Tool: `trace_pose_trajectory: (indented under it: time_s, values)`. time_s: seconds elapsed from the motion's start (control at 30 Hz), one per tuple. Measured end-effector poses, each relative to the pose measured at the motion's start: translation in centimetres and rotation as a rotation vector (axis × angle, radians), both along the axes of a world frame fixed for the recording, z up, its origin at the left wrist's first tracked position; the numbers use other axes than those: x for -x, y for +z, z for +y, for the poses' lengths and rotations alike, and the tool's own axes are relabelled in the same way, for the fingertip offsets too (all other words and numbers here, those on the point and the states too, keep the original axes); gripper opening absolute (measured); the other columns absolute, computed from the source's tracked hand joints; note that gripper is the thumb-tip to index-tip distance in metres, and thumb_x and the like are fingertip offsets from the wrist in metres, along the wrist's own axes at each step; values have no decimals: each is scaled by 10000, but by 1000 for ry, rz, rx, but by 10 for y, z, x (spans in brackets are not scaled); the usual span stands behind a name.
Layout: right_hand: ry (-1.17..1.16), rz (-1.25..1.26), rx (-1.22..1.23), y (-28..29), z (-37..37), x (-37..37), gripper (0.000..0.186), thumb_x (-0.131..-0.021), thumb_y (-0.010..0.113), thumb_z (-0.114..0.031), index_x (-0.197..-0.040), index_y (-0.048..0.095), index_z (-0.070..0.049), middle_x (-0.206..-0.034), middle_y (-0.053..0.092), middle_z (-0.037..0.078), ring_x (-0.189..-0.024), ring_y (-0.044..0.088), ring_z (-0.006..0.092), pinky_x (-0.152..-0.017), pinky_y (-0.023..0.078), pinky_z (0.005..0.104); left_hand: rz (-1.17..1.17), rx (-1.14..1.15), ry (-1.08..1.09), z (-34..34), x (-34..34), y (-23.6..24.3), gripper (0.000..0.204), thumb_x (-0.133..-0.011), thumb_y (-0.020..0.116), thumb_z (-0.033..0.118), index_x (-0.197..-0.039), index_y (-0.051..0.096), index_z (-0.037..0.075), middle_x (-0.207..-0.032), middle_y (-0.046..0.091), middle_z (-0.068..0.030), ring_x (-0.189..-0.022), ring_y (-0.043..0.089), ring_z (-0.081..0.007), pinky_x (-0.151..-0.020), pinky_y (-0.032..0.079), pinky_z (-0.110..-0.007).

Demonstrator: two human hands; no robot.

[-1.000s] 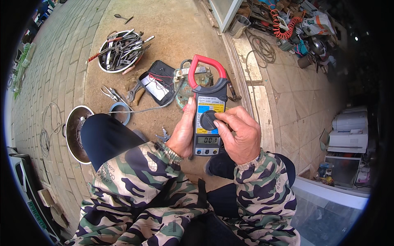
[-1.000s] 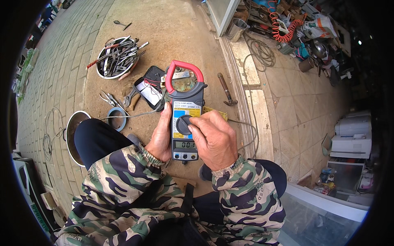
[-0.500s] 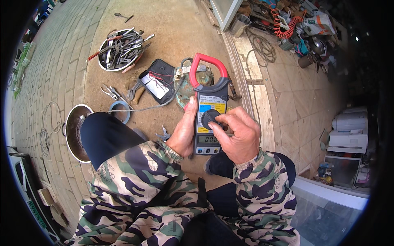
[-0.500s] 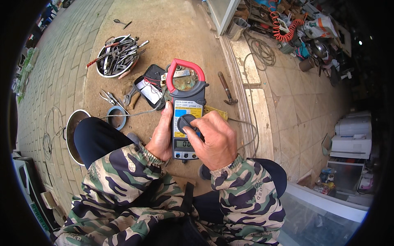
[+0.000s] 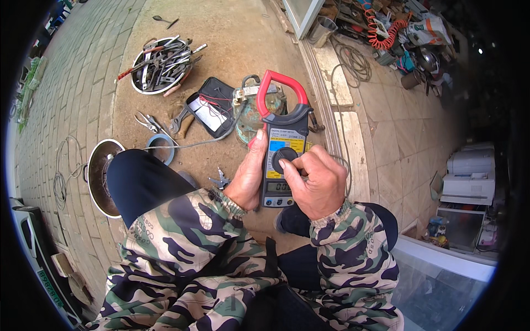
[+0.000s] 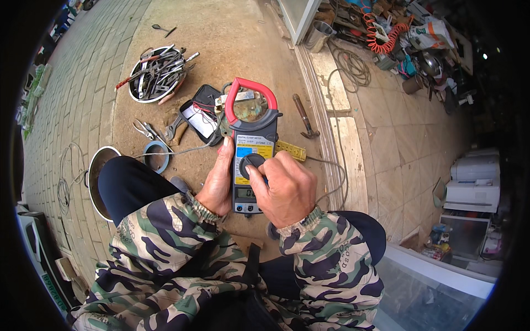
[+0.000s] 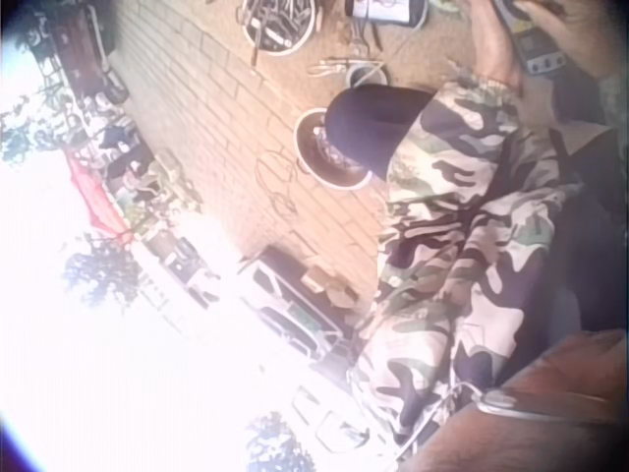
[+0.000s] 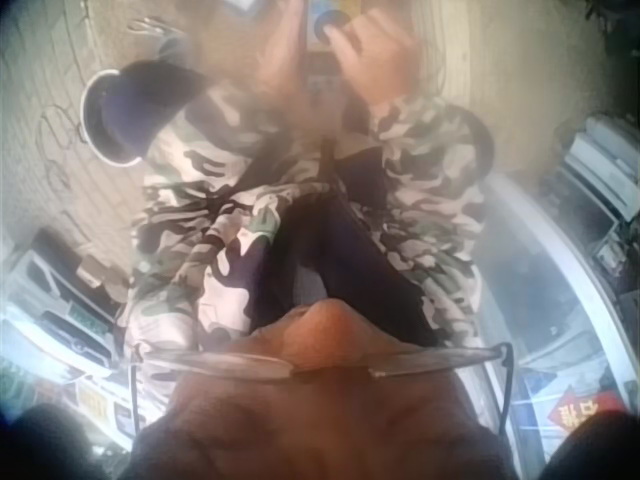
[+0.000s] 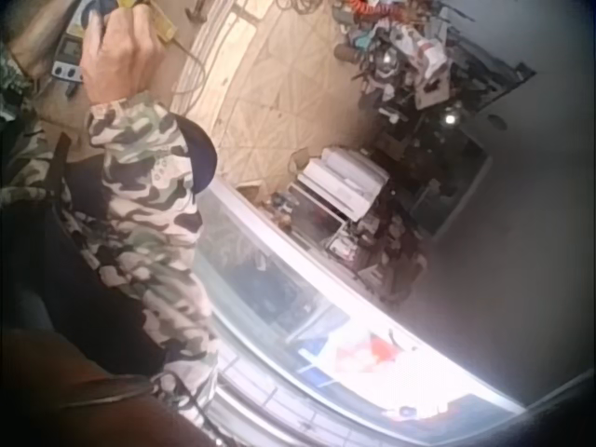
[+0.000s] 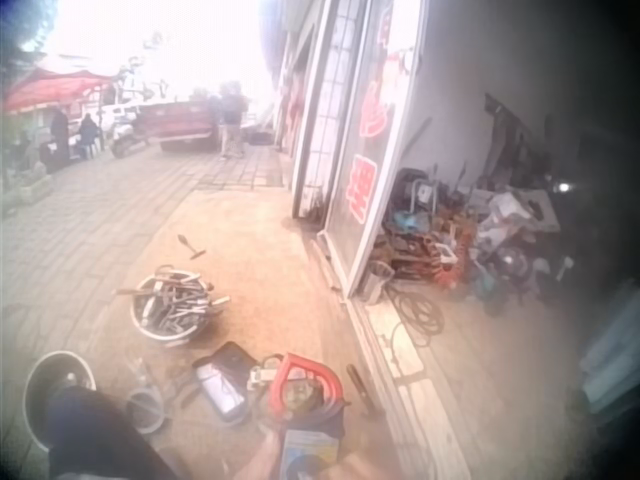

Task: The person retrieves a clamp multimeter from a case, sets it to measure current, and uses it to test a rusty electrical component. They then strip a wire with pliers and connect it to a power strip to continue testing the component.

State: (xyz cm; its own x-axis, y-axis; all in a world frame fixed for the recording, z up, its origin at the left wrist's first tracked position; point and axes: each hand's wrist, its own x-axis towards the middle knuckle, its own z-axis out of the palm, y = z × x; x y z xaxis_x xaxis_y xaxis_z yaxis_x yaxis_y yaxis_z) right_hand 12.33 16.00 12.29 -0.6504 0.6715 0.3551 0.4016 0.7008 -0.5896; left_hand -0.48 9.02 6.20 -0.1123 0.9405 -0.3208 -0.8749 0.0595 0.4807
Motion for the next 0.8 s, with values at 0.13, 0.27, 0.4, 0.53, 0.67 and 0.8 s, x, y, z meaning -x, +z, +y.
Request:
trace_pose_trajectory:
  time_s: [0.13, 0.27, 0.4, 0.53, 0.67, 0.8]
  values:
    - [1, 17, 27, -1, 0, 0, 188, -807, 853, -45, -773, 673, -1, -735, 616, 93, -574, 636, 218, -512, 474, 354, -7, -13, -8, -1, 1, -1, 642, -1109, 320, 588, -1471, 491, 86, -1336, 651, -130, -1171, 676, -230, -1013, 571, -394]
    - [-89, 98, 235, 7, -1, 1, 188, -894, 811, -92, -822, 681, 24, -734, 604, 76, -593, 593, 164, -535, 453, 328, -37, -5, -20, 0, 3, -3, 670, -1100, 323, 608, -1479, 483, 79, -1348, 645, -139, -1181, 674, -235, -1015, 576, -402]
    - [-174, 141, 261, 3, 8, -6, 219, -1000, 706, -175, -909, 692, 24, -774, 621, 135, -669, 633, 254, -601, 471, 371, -44, 21, 23, 3, 1, 2, 661, -1094, 333, 623, -1434, 519, 87, -1228, 688, -100, -1033, 718, -184, -847, 630, -348]
    - [-175, 149, 248, 0, 9, -6, 217, -1008, 694, -179, -931, 692, 24, -780, 624, 128, -675, 639, 242, -601, 473, 368, -54, 49, 44, 3, 1, 7, 673, -1091, 333, 628, -1435, 516, 79, -1218, 693, -104, -1009, 726, -191, -840, 633, -347]
    - [-203, 161, 288, 3, 7, -4, 220, -1015, 682, -180, -936, 689, 25, -792, 633, 121, -664, 641, 221, -596, 477, 360, -57, 37, 36, 1, 2, 7, 675, -1091, 335, 627, -1434, 516, 74, -1209, 697, -113, -999, 731, -199, -835, 636, -350]
    - [-203, 170, 302, 2, 7, -4, 202, -1002, 699, -161, -939, 692, 31, -794, 638, 113, -651, 641, 202, -594, 482, 344, -46, 27, 43, 1, 1, 6, 673, -1093, 337, 623, -1434, 516, 72, -1226, 692, -118, -1011, 730, -201, -830, 638, -353]
